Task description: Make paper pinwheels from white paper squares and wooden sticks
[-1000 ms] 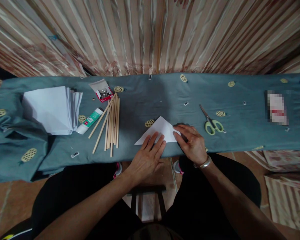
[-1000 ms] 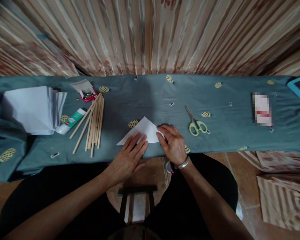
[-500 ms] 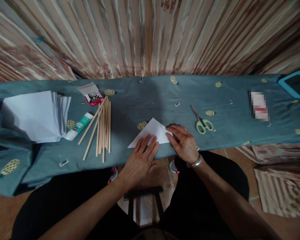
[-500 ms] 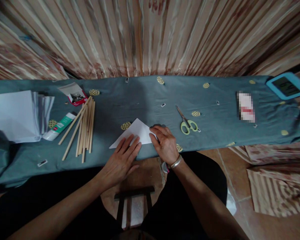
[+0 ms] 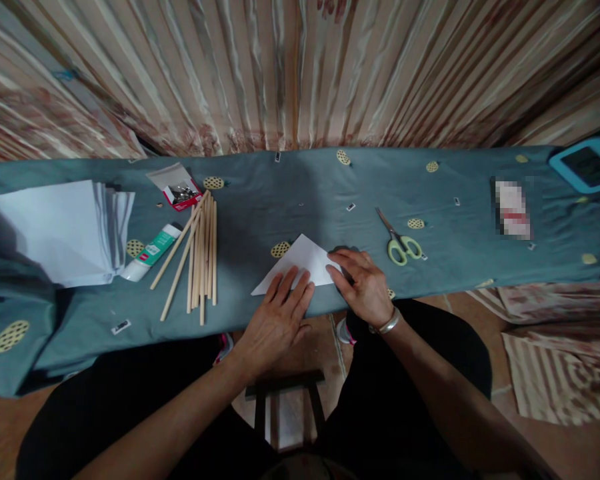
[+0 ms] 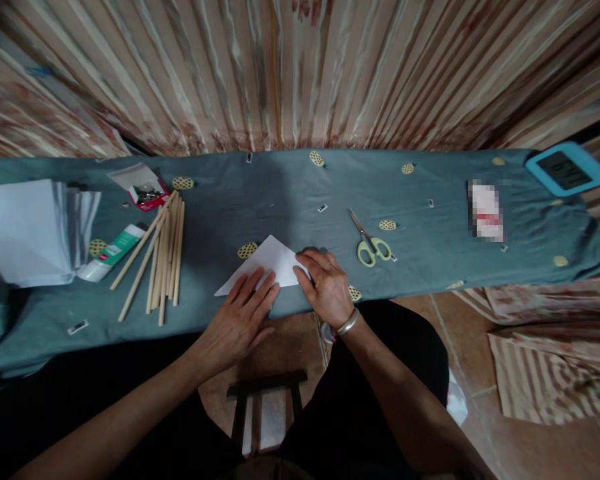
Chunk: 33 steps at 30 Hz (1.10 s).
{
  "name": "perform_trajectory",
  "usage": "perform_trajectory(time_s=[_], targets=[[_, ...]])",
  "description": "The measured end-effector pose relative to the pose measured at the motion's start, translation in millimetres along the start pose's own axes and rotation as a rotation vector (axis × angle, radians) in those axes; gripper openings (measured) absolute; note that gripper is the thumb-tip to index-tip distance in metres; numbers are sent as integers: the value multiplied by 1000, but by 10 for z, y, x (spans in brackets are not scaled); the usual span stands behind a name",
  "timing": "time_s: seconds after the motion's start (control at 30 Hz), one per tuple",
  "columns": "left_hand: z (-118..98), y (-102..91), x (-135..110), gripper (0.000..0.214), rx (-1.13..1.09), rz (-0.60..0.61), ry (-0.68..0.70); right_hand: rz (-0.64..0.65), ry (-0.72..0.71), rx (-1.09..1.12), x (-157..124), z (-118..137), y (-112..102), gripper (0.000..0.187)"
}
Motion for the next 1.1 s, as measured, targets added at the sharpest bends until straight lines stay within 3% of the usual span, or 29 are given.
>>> perform_trajectory(time_s=[0.23,0.4,0.8,1.1], targets=[[-11,2,6,67,-12,20,-7,-15,2,-30,-36,67,59,45],[34,-12,-34,65,-4,0,-14,-13,24,-9,-128,10,40,44],[335,-148,-691,74,75,-79,-97,-71,70,-18,-390,-236,-130,35],[284,-191,-763,73,-15,-170,-185,-105,88,37,-353,-237,-166,37]])
Point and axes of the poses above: each hand's wrist, its own x-axis towards the middle knuckle, its own y-axis out of the palm, z = x × y, the point moved 3 cm from there along x, towards the middle knuckle, and after that the axes turned 11 degrees about -y, right-handed, at the moved point
